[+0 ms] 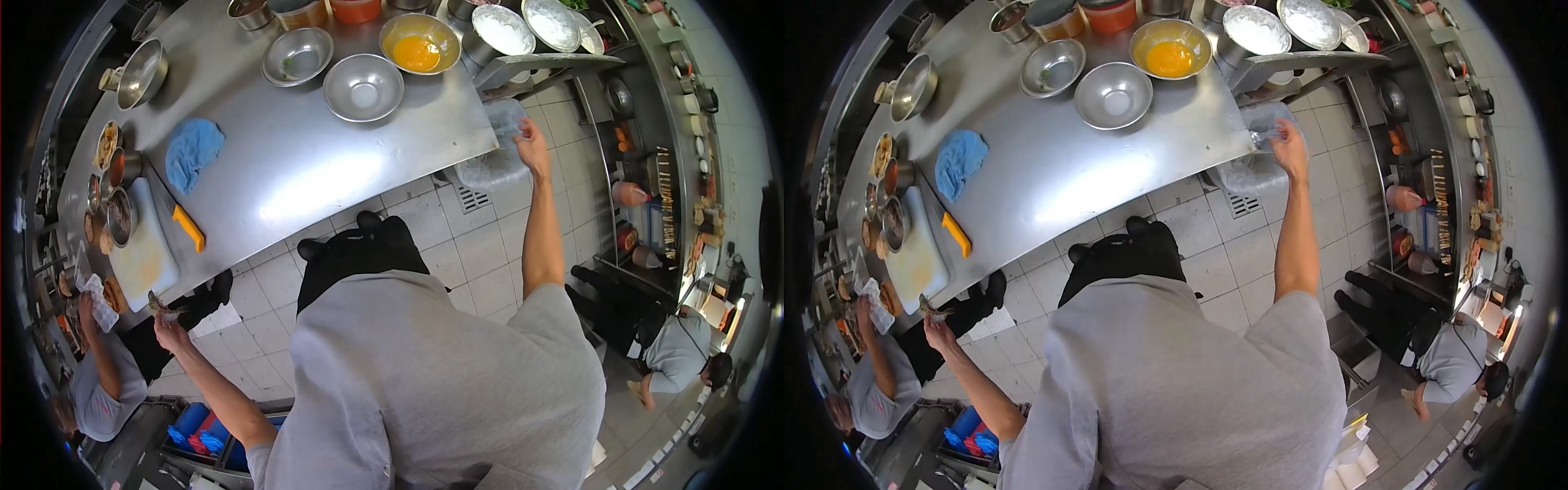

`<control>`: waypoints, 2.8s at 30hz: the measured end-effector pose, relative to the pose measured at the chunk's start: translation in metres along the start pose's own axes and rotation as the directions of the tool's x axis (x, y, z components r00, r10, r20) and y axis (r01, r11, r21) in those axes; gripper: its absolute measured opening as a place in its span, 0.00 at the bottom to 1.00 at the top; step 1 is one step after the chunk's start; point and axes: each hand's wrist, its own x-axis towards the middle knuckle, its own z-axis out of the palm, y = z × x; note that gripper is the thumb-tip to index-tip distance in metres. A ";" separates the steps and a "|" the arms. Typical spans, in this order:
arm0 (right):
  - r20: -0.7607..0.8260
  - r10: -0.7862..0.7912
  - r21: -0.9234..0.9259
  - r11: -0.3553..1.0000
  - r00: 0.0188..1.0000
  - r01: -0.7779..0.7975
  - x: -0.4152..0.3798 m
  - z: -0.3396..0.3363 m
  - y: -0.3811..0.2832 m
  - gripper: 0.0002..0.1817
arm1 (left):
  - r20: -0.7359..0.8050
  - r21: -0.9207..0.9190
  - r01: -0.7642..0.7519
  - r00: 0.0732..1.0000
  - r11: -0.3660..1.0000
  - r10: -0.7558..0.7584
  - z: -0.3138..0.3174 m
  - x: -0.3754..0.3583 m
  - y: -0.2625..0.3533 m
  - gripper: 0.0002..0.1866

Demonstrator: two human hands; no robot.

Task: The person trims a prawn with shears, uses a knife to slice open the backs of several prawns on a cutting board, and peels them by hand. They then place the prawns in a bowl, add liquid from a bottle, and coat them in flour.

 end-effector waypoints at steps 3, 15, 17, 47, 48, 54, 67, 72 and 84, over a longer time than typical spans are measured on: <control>0.232 0.028 0.082 0.995 0.972 -0.048 -0.003 0.020 -0.016 0.15 | 0.009 -0.011 -0.006 1.000 1.000 0.006 0.009 -0.005 -0.001 0.15; 0.146 0.070 0.646 0.749 0.987 -0.149 0.019 -0.039 -0.027 0.17 | -0.039 0.001 -0.008 0.999 1.000 0.008 0.026 -0.049 0.003 0.13; 0.262 0.233 0.237 0.925 0.937 -0.296 0.011 -0.054 -0.016 0.25 | -0.023 0.028 -0.044 0.999 0.999 0.044 0.004 -0.033 -0.007 0.12; 0.375 -0.754 0.239 0.640 0.539 0.730 -0.150 0.397 -0.437 0.22 | 0.109 -0.267 -0.064 0.989 0.962 0.096 0.048 -0.031 0.059 0.24; 0.360 -0.744 0.258 0.659 0.563 0.706 -0.152 0.442 -0.451 0.23 | 0.126 -0.303 -0.042 0.989 0.952 0.084 0.056 -0.021 0.070 0.24; 0.497 -0.591 -0.146 0.665 0.636 0.732 -0.169 0.575 -0.477 0.23 | 0.305 -0.439 0.084 0.951 0.895 0.060 0.087 0.072 0.097 0.23; 0.463 -0.410 -0.083 0.863 0.786 0.499 -0.357 0.537 -0.505 0.28 | 0.223 0.266 -0.173 0.968 0.948 0.114 0.140 0.225 0.050 0.16; 0.596 -0.118 -0.112 0.967 0.794 0.228 -0.354 0.559 -0.537 0.27 | 0.392 0.271 0.001 0.913 0.963 -0.111 0.134 0.231 0.054 0.07; 0.746 -0.261 -0.023 0.909 0.612 0.416 -0.394 0.498 -0.557 0.26 | 0.280 0.102 0.106 0.951 0.989 -0.131 -0.118 0.112 0.075 0.03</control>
